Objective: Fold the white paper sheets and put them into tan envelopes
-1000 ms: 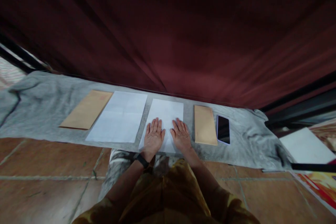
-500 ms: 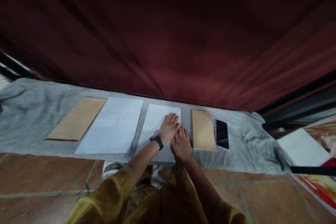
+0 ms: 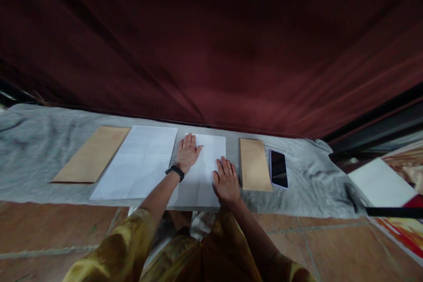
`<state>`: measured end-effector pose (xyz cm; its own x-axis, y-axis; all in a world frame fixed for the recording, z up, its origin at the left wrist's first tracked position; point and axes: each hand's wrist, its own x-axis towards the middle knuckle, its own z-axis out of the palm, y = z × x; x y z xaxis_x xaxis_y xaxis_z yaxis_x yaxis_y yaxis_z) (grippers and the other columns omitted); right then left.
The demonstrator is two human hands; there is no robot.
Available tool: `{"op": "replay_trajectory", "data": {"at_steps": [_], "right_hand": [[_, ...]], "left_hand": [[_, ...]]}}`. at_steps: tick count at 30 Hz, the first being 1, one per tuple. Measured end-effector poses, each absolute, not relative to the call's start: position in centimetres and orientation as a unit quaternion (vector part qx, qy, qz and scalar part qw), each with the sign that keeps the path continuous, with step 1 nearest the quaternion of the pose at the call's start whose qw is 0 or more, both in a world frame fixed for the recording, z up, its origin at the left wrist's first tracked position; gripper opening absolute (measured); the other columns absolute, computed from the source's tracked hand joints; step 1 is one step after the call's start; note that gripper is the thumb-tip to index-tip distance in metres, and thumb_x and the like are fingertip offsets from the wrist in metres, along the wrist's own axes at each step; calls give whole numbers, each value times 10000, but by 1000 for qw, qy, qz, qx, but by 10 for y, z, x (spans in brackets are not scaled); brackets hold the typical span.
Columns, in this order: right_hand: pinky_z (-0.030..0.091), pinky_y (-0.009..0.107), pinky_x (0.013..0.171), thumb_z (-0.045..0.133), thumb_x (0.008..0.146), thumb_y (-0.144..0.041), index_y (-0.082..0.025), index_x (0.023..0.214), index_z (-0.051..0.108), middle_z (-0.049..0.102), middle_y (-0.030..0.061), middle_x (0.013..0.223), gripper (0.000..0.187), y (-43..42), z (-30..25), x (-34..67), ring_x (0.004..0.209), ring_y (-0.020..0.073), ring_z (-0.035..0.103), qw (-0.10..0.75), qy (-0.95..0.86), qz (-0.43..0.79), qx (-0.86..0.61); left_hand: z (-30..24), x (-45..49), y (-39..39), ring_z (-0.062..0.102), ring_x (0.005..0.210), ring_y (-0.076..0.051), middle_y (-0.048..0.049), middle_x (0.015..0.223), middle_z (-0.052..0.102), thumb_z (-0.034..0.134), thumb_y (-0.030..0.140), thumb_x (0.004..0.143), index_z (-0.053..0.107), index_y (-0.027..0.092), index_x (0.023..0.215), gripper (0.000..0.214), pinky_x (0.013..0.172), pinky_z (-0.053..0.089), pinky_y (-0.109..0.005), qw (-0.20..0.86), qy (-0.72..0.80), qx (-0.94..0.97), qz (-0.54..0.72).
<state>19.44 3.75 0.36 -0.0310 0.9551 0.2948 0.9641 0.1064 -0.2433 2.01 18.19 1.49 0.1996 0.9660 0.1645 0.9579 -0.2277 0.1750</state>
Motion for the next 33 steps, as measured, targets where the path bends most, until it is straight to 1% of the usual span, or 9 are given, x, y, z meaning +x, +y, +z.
{"op": "replay_trajectory", "data": {"at_steps": [4,7,11,15,19,23,25,28,33], "right_hand": [[287,492,1213,443,1054,-344,-158,1535,459,423,148,1599,516,38,1,195,1469,292,404,198,-722,-19,-663],[298,502,1207,442,1055,-342,-158,1535,458,420,150,1601,514,38,0,195,1467,297,407,196,-724,-20,-661],[310,519,1197,456,1050,-329,-146,1527,466,434,165,1589,511,37,-1,196,1467,306,407,200,-726,-21,-657],[311,519,1197,460,1048,-316,-132,1514,481,446,176,1579,501,39,3,196,1464,305,411,202,-725,-17,-659],[296,491,1215,418,1055,-287,-118,1502,489,480,151,1561,483,41,9,187,1453,274,432,213,-726,8,-653],[302,465,1224,423,1055,-294,-149,1485,513,504,117,1550,463,28,11,175,1450,249,439,215,-763,46,-608],[293,486,1229,448,1049,-296,-168,1469,535,493,113,1559,447,14,12,177,1456,257,432,204,-775,56,-596],[284,483,1241,468,1046,-313,-187,1496,503,459,97,1586,468,-9,15,192,1471,247,411,180,-806,70,-560],[305,461,1246,614,972,-370,-204,1533,455,427,106,1604,606,-33,27,223,1484,242,396,158,-848,104,-495]], "left_hand": [[13,11,157,325,1521,-330,-239,1603,374,324,408,1034,401,-9,1523,648,1248,243,-483,1,633,762,135],[11,7,123,341,1516,-316,-196,1602,401,312,401,1041,429,57,1526,606,1240,269,-500,0,610,779,145],[10,3,73,329,1522,-313,-157,1596,429,333,405,1045,472,128,1511,559,1244,255,-541,2,571,808,145],[13,1,37,351,1514,-295,-132,1595,442,374,404,1040,487,180,1503,526,1239,280,-531,26,522,840,145],[17,-5,16,328,1526,-287,-124,1628,395,463,482,1007,423,205,1540,602,1246,263,-538,50,473,869,134],[20,-19,2,296,1536,-323,-128,1656,338,596,607,902,376,237,1567,793,1247,224,-587,76,411,904,91],[20,-30,-1,306,1533,-310,-112,1656,345,613,545,909,376,256,1567,757,1249,233,-573,77,402,909,82],[17,-47,-2,355,1514,-255,-79,1632,400,538,370,972,408,265,1552,603,1243,298,-501,74,414,903,92],[17,-64,2,422,1476,-220,-71,1596,458,473,186,960,478,244,1509,553,1211,387,-445,83,413,900,111]]}}
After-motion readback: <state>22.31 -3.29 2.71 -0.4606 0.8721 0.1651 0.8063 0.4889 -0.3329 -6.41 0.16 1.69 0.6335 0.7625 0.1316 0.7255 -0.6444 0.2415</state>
